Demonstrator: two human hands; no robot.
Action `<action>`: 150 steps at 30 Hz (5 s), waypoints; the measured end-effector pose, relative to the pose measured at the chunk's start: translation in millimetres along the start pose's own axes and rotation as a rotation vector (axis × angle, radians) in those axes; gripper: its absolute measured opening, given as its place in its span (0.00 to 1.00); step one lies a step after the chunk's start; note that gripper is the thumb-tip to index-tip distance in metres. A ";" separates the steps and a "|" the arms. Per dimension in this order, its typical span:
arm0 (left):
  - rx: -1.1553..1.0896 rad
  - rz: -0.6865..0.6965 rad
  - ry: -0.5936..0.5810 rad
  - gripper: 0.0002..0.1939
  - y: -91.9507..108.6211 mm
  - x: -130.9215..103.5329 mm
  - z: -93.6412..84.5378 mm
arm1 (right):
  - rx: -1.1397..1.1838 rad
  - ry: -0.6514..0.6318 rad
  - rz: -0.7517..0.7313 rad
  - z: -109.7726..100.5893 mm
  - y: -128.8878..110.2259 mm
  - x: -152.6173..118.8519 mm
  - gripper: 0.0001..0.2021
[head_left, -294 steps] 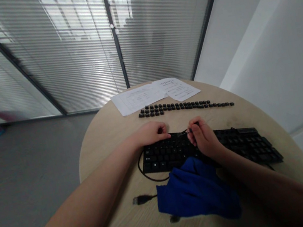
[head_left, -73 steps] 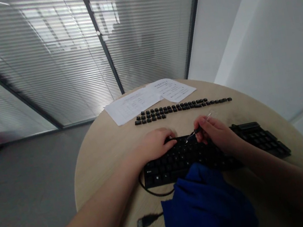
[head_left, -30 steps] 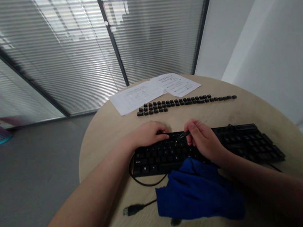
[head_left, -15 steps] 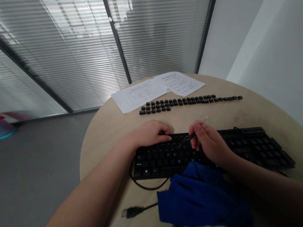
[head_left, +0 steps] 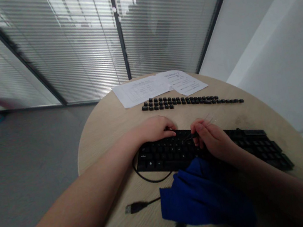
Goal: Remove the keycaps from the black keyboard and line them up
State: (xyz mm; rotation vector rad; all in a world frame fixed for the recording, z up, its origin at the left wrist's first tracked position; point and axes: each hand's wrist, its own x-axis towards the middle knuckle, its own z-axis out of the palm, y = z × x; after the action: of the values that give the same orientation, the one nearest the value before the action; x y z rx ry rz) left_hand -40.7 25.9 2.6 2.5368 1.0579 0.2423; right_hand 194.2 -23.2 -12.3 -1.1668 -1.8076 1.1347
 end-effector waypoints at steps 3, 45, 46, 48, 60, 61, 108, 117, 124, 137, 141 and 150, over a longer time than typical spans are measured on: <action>0.006 -0.002 0.008 0.12 0.6 0.2 0.8 | -0.041 -0.016 -0.024 -2.6 2.5 0.4 0.19; -0.072 -0.056 0.012 0.11 4.5 -1.6 -2.0 | -0.140 -0.180 -0.277 -3.0 8.3 0.9 0.13; -0.063 -0.053 0.010 0.11 4.4 -1.4 -2.0 | -0.146 -0.180 -0.288 -2.9 8.5 0.9 0.13; -0.042 -0.047 -0.001 0.11 4.2 -1.0 -2.0 | -0.158 -0.180 -0.319 -2.4 8.9 1.0 0.13; -0.044 -0.054 0.005 0.11 4.4 -1.7 -1.7 | -0.259 -0.161 -0.502 -1.5 4.7 -0.1 0.12; -0.047 -0.051 0.005 0.11 4.2 -1.7 -1.6 | -0.233 -0.140 -0.498 -1.5 6.7 -0.3 0.12; -0.357 -0.066 0.132 0.18 10.7 -4.4 -11.7 | -0.243 0.140 -0.749 1.2 7.0 -13.5 0.04; -0.386 -0.092 0.125 0.16 14.9 -6.3 -8.4 | -0.361 0.131 -0.801 6.0 5.7 -14.0 0.04; -0.358 -0.126 0.138 0.13 16.4 -2.7 -4.5 | -0.527 0.118 -0.806 8.9 -1.1 -14.3 0.08; -0.416 -0.188 0.251 0.07 17.7 -1.9 -5.8 | -0.565 0.154 -0.729 12.2 -0.9 -13.4 0.09; -0.481 -0.197 0.290 0.06 15.4 -2.2 -9.1 | -0.589 0.245 -0.642 11.0 2.4 -11.3 0.13; -0.375 -0.229 0.322 0.09 1.4 -4.2 -12.9 | -0.606 0.294 -0.484 6.6 3.8 -6.1 0.10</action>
State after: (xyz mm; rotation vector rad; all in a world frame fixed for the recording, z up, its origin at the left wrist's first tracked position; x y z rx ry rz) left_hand -46.6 25.6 14.9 2.0648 1.2715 0.7290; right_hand 191.8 -30.0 -18.8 -1.0498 -2.0933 0.1250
